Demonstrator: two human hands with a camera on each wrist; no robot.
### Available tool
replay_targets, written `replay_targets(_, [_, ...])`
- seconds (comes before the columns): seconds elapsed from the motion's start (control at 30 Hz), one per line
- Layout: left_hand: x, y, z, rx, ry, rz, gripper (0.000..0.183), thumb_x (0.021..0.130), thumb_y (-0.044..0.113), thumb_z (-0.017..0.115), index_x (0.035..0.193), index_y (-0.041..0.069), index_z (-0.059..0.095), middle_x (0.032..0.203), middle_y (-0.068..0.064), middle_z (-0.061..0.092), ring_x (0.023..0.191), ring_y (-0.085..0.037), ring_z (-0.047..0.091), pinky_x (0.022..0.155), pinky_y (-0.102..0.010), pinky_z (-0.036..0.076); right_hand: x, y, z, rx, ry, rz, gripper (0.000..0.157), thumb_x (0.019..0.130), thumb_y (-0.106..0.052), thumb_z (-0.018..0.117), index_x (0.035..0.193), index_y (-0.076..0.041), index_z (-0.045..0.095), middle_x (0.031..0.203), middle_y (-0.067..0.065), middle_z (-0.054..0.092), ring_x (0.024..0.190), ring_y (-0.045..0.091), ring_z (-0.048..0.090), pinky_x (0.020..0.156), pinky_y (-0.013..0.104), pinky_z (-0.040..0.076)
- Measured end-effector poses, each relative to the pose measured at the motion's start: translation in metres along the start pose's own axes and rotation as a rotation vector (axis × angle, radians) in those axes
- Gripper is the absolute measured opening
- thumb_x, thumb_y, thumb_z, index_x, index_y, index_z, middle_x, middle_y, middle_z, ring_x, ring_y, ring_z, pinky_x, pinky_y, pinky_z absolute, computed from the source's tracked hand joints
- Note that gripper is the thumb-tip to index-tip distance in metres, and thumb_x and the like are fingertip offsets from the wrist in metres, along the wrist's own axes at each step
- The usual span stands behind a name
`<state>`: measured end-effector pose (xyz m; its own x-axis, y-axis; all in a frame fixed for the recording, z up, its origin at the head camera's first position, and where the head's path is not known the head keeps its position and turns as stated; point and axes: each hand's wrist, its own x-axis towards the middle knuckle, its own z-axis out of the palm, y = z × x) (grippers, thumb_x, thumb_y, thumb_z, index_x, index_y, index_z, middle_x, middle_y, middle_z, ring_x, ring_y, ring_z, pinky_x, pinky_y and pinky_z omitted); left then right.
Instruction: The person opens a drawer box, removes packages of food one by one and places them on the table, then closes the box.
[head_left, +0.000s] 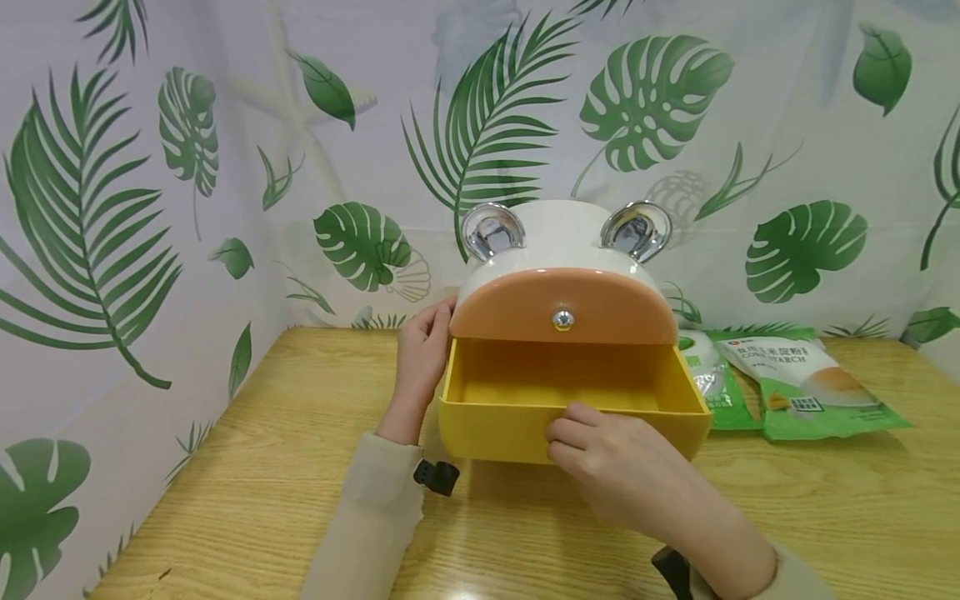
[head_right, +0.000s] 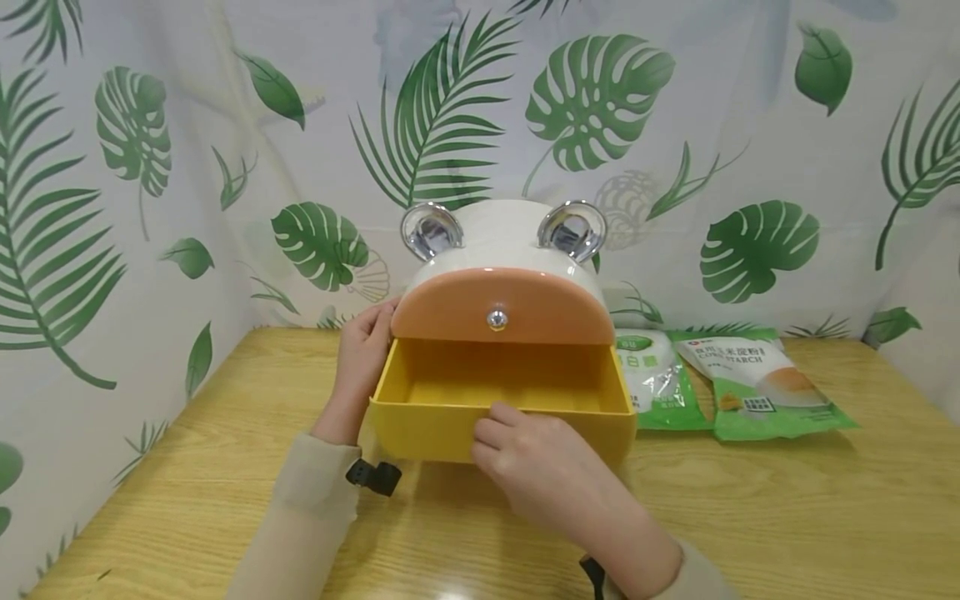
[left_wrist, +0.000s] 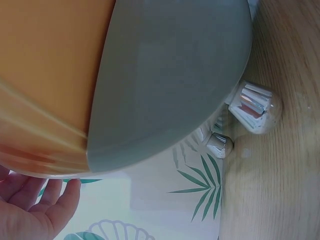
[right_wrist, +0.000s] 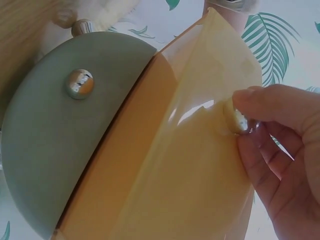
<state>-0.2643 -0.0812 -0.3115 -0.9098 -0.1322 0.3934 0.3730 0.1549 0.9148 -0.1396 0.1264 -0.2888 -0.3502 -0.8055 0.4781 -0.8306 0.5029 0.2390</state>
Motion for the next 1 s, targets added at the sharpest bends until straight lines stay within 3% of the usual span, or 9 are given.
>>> replay_targets(0.4, [0.0,0.0,0.0,0.01,0.007,-0.009,0.029,0.093,0.016,0.044,0.11,0.0,0.061,0.109,-0.012,0.06,0.104,-0.019,0.053,0.086,-0.031,0.042,-0.001,0.006,0.01,-0.038,0.116,-0.035,0.013,0.067,0.002,0.06,0.075,-0.007,0.061,0.08,-0.001,0.057,0.075,0.015,0.048,0.059,0.023,0.045])
replay_targets(0.7, [0.0,0.0,0.0,0.014,0.008,0.0,0.029,0.093,0.016,0.044,0.11,0.0,0.062,0.109,-0.012,0.06,0.103,-0.019,0.053,0.086,-0.031,0.043,-0.001,0.01,0.014,-0.041,0.12,-0.036,0.01,0.072,-0.001,0.057,0.079,-0.005,0.063,0.083,0.001,0.06,0.08,0.017,0.05,0.064,0.024,0.047])
replay_targets(0.8, [0.0,0.0,0.0,0.016,0.009,-0.003,0.029,0.093,0.017,0.044,0.11,0.0,0.062,0.109,-0.012,0.06,0.103,-0.019,0.053,0.086,-0.03,0.042,-0.001,0.011,0.016,-0.031,0.116,-0.027,0.009,0.076,-0.002,0.056,0.08,-0.005,0.064,0.084,0.002,0.06,0.081,0.017,0.051,0.065,0.025,0.047])
replay_targets(0.93, [0.0,0.0,0.0,0.016,0.009,-0.008,0.029,0.093,0.017,0.044,0.11,0.0,0.061,0.109,-0.012,0.06,0.104,-0.019,0.053,0.086,-0.031,0.042,-0.003,0.013,0.018,-0.022,0.11,-0.021,0.027,0.092,-0.008,0.04,0.082,-0.005,0.064,0.086,0.002,0.06,0.082,0.018,0.052,0.067,0.026,0.048])
replay_targets(1.0, [0.0,0.0,0.0,0.017,0.009,-0.01,0.029,0.093,0.017,0.044,0.11,0.0,0.062,0.109,-0.012,0.06,0.104,-0.019,0.053,0.086,-0.031,0.042,-0.003,0.014,0.018,-0.023,0.103,-0.015,0.023,0.092,-0.008,0.043,0.083,-0.005,0.065,0.086,0.003,0.061,0.083,0.018,0.052,0.068,0.026,0.048])
